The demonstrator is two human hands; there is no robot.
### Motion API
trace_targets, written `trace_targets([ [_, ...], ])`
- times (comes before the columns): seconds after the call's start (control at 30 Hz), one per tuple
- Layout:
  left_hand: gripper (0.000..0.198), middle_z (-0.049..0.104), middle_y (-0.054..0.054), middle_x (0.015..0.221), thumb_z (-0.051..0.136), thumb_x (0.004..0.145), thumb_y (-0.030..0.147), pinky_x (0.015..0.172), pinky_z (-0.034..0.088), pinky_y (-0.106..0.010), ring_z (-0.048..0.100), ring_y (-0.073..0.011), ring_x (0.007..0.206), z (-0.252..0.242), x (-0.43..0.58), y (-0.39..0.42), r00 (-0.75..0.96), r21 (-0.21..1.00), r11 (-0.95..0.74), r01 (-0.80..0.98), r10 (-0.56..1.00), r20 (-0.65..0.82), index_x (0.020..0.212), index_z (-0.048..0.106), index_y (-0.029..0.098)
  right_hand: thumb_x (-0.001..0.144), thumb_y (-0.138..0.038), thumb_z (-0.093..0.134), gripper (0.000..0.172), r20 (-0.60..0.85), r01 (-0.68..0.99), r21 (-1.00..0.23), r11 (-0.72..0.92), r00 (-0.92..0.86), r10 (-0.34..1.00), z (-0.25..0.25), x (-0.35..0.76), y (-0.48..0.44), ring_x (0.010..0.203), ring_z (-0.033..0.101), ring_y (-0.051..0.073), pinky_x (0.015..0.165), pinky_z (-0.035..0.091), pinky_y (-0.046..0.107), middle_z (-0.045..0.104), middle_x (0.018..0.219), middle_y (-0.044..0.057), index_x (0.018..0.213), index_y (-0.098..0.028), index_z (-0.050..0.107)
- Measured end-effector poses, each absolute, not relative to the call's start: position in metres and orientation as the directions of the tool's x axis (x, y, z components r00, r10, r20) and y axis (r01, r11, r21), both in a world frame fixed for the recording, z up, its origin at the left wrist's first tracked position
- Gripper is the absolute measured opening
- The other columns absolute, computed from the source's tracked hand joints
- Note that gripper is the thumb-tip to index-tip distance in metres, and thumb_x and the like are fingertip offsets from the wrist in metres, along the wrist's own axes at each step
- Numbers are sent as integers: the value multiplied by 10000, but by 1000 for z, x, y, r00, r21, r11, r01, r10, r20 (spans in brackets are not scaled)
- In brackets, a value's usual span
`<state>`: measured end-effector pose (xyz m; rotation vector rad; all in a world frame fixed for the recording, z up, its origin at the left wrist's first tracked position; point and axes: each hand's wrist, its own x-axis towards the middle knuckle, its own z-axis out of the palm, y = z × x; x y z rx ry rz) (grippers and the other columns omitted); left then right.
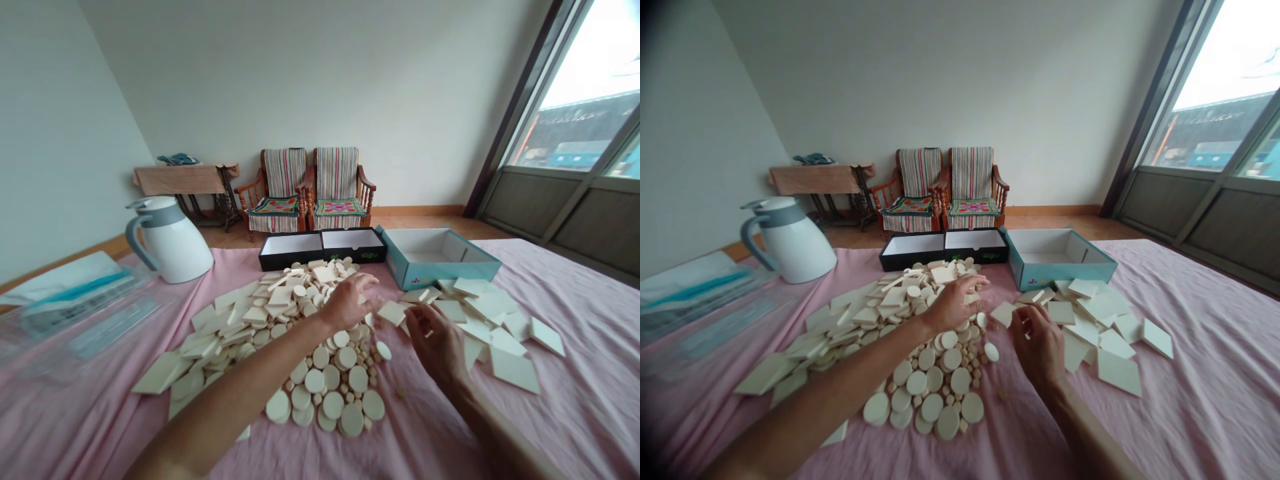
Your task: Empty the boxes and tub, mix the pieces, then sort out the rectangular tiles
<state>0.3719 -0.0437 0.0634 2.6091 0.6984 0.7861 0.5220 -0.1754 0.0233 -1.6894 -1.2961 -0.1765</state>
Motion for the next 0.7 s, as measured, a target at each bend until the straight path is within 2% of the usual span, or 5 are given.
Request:
trace_targets([
  [0.13,227,671,-101,1098,598,843,183,962,456,-340,607,-218,1050,76,344,-9,664,328,-777,538,630,403,1063,642,150,872,-324,517,203,652,820,-572,24,437,620,27,518,-174,568,523,124,563,392,248,589,714,6,741,-197,605],
  [0.23,291,668,-153,1071,672,773,225,937,451,-428,596,-302,1033,74,328,21,612,248,-701,669,708,353,1043,659,118,877,-316,516,213,656,819,-570,68,403,638,27,518,-173,570,512,118,560,394,239,580,705,2,721,-195,597],
  [0.43,298,699,-130,934,733,702,338,831,474,-390,613,-316,946,61,327,39,581,139,-632,763,764,281,932,699,151,885,-319,503,214,652,841,-539,41,387,652,16,530,-168,592,525,128,576,409,248,602,743,12,758,-192,622],
  [0.53,289,706,-112,963,702,725,315,837,468,-375,609,-301,956,59,326,37,576,131,-631,764,760,303,978,697,174,869,-272,504,196,624,895,-445,18,296,723,10,533,-162,818,585,196,738,447,303,666,915,61,939,-185,665],
  [0.7,349,693,-97,1080,660,766,288,914,454,-360,591,-272,1014,63,322,29,547,192,-645,740,742,387,1094,656,169,837,-178,504,318,455,974,-212,-84,174,873,9,524,-148,1094,514,278,923,347,404,678,1124,99,1125,-173,638],
])
